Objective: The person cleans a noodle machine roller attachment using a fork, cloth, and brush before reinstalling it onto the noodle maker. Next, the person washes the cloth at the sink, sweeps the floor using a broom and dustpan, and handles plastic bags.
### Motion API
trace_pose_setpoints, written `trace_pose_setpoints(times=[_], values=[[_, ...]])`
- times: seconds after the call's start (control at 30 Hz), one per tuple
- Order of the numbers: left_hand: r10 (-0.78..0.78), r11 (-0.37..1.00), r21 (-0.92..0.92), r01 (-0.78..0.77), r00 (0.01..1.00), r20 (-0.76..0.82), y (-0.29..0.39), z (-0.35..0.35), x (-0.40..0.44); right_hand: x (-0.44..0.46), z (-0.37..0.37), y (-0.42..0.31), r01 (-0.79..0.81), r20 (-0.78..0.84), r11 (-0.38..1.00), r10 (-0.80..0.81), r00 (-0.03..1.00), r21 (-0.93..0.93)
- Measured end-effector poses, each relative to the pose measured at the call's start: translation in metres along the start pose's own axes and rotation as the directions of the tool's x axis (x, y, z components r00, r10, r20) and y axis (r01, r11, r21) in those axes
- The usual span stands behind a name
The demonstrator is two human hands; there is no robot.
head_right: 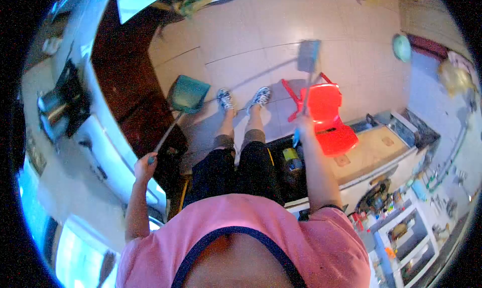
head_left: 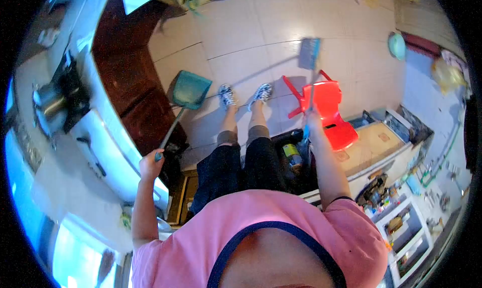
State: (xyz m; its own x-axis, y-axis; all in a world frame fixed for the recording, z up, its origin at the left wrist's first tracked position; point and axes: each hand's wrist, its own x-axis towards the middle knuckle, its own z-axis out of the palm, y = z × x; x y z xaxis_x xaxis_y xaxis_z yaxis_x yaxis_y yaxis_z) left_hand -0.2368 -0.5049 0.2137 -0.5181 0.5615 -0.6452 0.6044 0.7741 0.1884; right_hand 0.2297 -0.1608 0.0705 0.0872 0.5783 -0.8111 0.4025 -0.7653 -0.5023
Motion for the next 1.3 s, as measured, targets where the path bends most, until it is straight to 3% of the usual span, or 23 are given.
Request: trace_pose_setpoints(times=[0.07,0.13,0.23,0.27,0.3,0.33,0.37,0.43,0.5,0.57,0.67,0.73,0.77,0.8,0.83,0.87,0.93,0.97,1.03,1.13,1.2,1.27,1.3], values=[[-0.087,0.996,-0.010,0.088,0.996,0.030,0.004,0.003,-0.012,0.022,0.023,-0.017,-0.053,0.028,0.992,0.050,0.998,0.118],[-0.188,0.982,-0.026,0.189,0.981,0.055,0.009,0.009,-0.016,0.027,0.049,-0.041,-0.349,0.092,0.935,0.343,0.935,0.063],[-0.225,0.973,-0.050,0.227,0.973,0.050,0.009,0.023,-0.017,0.006,0.112,0.035,0.022,0.288,0.998,-0.005,0.958,-0.054],[-0.237,0.969,-0.056,0.239,0.971,0.046,0.008,0.024,-0.016,-0.011,0.135,0.056,0.012,0.356,1.000,-0.004,0.935,-0.021],[-0.229,0.971,-0.064,0.231,0.972,0.047,0.007,0.025,-0.014,-0.026,0.153,0.068,0.118,0.415,0.980,-0.042,0.909,-0.159],[-0.224,0.971,-0.073,0.228,0.973,0.050,0.005,0.026,-0.013,-0.040,0.168,0.073,0.289,0.467,0.875,-0.084,0.880,-0.389],[-0.250,0.964,-0.084,0.252,0.967,0.042,0.004,0.025,-0.014,-0.054,0.180,0.073,0.481,0.534,0.632,-0.123,0.836,-0.608],[-0.247,0.967,-0.055,0.250,0.967,0.061,-0.001,0.016,-0.008,-0.091,0.198,0.044,0.653,0.665,0.247,-0.045,0.746,-0.716],[-0.291,0.950,-0.091,0.298,0.953,0.079,-0.006,0.008,-0.006,-0.131,0.206,-0.001,0.557,0.599,0.222,0.316,0.736,-0.800],[-0.261,0.957,-0.122,0.264,0.964,0.045,-0.016,0.012,-0.008,-0.144,0.190,-0.001,0.696,0.713,0.179,0.296,0.636,-0.695],[-0.301,0.944,-0.111,0.312,0.948,0.103,-0.028,0.026,-0.025,-0.164,0.164,-0.028,0.666,0.661,0.139,0.380,0.648,-0.733],[-0.333,0.905,-0.255,0.342,0.940,0.077,-0.033,0.049,-0.049,-0.169,0.153,-0.051,0.647,0.653,0.124,0.274,0.706,-0.752],[-0.359,0.871,-0.328,0.367,0.929,0.087,-0.035,0.061,-0.062,-0.158,0.154,-0.054,0.709,0.720,0.128,0.109,0.685,-0.694],[-0.398,0.867,-0.290,0.406,0.913,0.089,-0.033,0.075,-0.072,-0.142,0.161,-0.063,0.665,0.675,0.119,0.132,0.726,-0.738],[-0.439,0.859,-0.249,0.447,0.894,0.091,-0.030,0.086,-0.082,-0.124,0.175,-0.072,0.691,0.696,0.101,0.023,0.718,-0.716],[-0.452,0.839,-0.303,0.452,0.889,0.072,-0.025,0.095,-0.096,-0.135,0.207,-0.121,0.682,0.686,0.076,0.033,0.727,-0.727],[-0.542,0.731,-0.425,0.533,0.833,0.113,-0.007,0.098,-0.115,-0.072,0.258,-0.132,0.758,0.753,0.111,-0.090,0.652,-0.643],[-0.577,0.689,-0.481,0.542,0.812,0.090,-0.003,0.108,-0.124,-0.045,0.289,-0.137,0.748,0.741,0.002,-0.135,0.657,-0.663],[-0.617,0.656,-0.511,0.556,0.784,0.061,0.003,0.121,-0.133,-0.025,0.353,-0.156,0.726,0.708,0.046,-0.183,0.682,-0.687],[-0.651,0.606,-0.517,0.604,0.751,0.114,0.011,0.136,-0.135,0.003,0.406,-0.122,0.693,0.700,-0.096,-0.121,0.704,-0.714],[-0.668,0.581,-0.531,0.617,0.734,0.123,0.014,0.135,-0.129,-0.021,0.384,-0.081,0.782,0.794,-0.147,-0.041,0.607,-0.605],[-0.669,0.577,-0.527,0.624,0.731,0.133,0.018,0.131,-0.124,-0.047,0.339,-0.041,0.761,0.750,-0.240,0.157,0.643,-0.603],[-0.675,0.558,-0.548,0.623,0.725,0.137,0.017,0.130,-0.120,-0.066,0.312,-0.032,0.811,0.771,-0.291,0.265,0.579,-0.508]])
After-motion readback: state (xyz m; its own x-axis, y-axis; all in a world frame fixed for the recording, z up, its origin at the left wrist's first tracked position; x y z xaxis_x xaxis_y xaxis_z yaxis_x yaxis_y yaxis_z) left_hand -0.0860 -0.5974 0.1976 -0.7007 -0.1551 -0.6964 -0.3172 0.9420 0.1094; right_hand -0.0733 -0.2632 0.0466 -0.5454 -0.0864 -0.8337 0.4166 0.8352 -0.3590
